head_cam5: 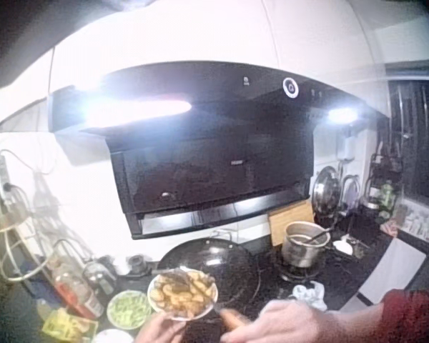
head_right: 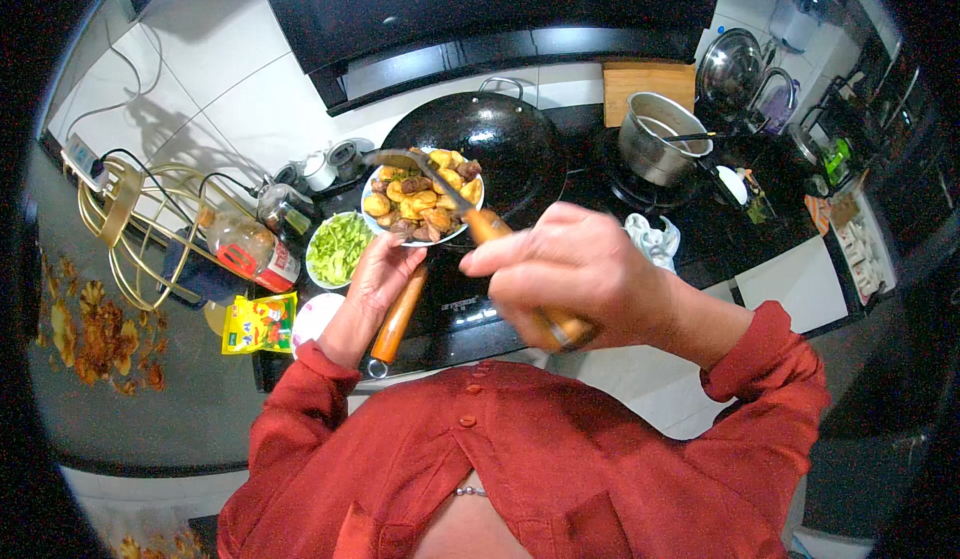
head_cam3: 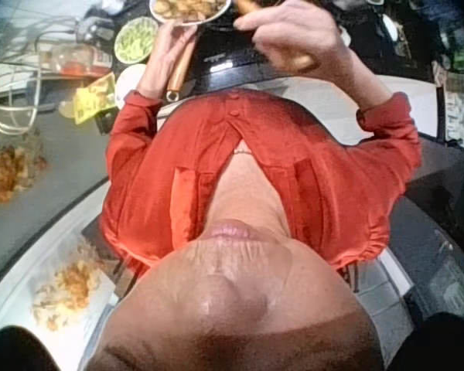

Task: The person stirs pieces of meat and potatoes in a wok using a spatula on a stovetop and then scoops the food onto a plate.

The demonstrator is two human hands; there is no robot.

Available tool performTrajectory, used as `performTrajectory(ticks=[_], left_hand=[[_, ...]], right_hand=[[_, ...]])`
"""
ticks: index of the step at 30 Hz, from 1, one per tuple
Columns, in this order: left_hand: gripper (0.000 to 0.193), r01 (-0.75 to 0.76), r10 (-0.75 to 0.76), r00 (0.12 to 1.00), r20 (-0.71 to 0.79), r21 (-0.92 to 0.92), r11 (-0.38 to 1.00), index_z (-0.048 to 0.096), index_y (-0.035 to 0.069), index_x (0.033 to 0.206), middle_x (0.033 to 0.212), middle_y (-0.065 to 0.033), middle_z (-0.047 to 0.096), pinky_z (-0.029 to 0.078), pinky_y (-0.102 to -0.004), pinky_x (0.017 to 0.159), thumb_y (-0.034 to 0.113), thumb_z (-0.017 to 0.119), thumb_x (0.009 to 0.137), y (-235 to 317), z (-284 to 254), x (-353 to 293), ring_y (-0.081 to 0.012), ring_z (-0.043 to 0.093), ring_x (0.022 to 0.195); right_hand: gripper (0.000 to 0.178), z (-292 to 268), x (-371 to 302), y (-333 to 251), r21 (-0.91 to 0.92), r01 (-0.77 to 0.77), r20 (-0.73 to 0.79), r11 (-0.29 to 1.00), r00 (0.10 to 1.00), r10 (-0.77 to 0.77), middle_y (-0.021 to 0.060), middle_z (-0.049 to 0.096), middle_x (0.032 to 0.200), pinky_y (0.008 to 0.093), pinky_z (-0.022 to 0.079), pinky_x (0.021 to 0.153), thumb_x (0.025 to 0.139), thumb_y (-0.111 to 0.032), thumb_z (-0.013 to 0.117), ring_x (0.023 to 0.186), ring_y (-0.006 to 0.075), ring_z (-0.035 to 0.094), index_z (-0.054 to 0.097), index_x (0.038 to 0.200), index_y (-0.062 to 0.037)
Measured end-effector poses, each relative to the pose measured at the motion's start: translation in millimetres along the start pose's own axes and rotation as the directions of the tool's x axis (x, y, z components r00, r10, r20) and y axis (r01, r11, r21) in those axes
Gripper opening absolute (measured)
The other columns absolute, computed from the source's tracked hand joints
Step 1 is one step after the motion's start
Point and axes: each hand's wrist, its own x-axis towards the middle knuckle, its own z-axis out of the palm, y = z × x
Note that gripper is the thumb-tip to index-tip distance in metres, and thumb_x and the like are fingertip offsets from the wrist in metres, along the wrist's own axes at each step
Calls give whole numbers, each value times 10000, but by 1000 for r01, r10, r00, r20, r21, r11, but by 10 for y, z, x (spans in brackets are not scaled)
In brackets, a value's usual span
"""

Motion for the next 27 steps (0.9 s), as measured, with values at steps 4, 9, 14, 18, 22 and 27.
performTrajectory(ticks=[4, 9, 14, 18, 22, 27], left_hand=[[275, -4, 4, 1000, 26, -3, 1000, 519, 29, 1015, 983, -89, 582, 528, -302, 705, 65, 577, 749, -7, -25, 39, -196, 582, 866], [274, -31, 31, 999, 28, -8, 999, 519, 11, 1022, 971, -89, 589, 523, -303, 721, 72, 566, 759, 29, -44, -2, -186, 587, 851], [291, -62, 62, 998, -21, -11, 998, 523, 28, 1035, 997, -79, 585, 529, -314, 711, 77, 594, 757, 102, -222, -206, -194, 584, 882], [305, -124, 127, 985, -118, 32, 992, 514, 33, 1055, 1014, -77, 581, 533, -324, 696, 74, 576, 760, 159, -349, -477, -195, 580, 895], [316, -147, 153, 971, -181, 47, 988, 505, 32, 1060, 1027, -67, 566, 528, -322, 694, 71, 563, 752, 139, -440, -718, -190, 564, 921], [367, -166, 165, 946, -280, 19, 986, 481, 45, 1091, 1027, -50, 547, 514, -311, 690, 62, 563, 733, 74, -513, -937, -191, 551, 917]], right_hand=[[132, -66, -31, -1, 182, -175, -329, 968, 916, 228, 115, 627, 912, 280, 477, 649, 683, 9, 605, 763, 185, 613, 557, 790, -50], [110, -178, 26, 188, 438, -306, -572, 846, 631, 524, 129, 617, 930, 250, 498, 653, 862, -111, 493, 658, 135, 629, 549, 884, -20], [234, -222, -119, 934, 509, -540, -533, 670, 413, 738, 101, 638, 872, 197, 476, 514, 840, -262, 538, 571, 130, 628, 572, 877, -33], [384, -298, -318, 1488, 397, -796, -426, 457, 282, 860, 70, 637, 816, 169, 368, 396, 793, -417, 578, 427, 80, 543, 588, 820, -33], [411, -386, -498, 1902, 393, -880, -264, 268, 171, 949, 59, 631, 710, 211, 390, 403, 763, -438, 555, 440, 103, 549, 618, 825, -37], [298, 274, -453, 1973, 661, -726, -236, 186, 34, 971, 91, 637, 744, 194, 378, 367, 758, -336, 537, 457, 105, 561, 581, 764, -41]])
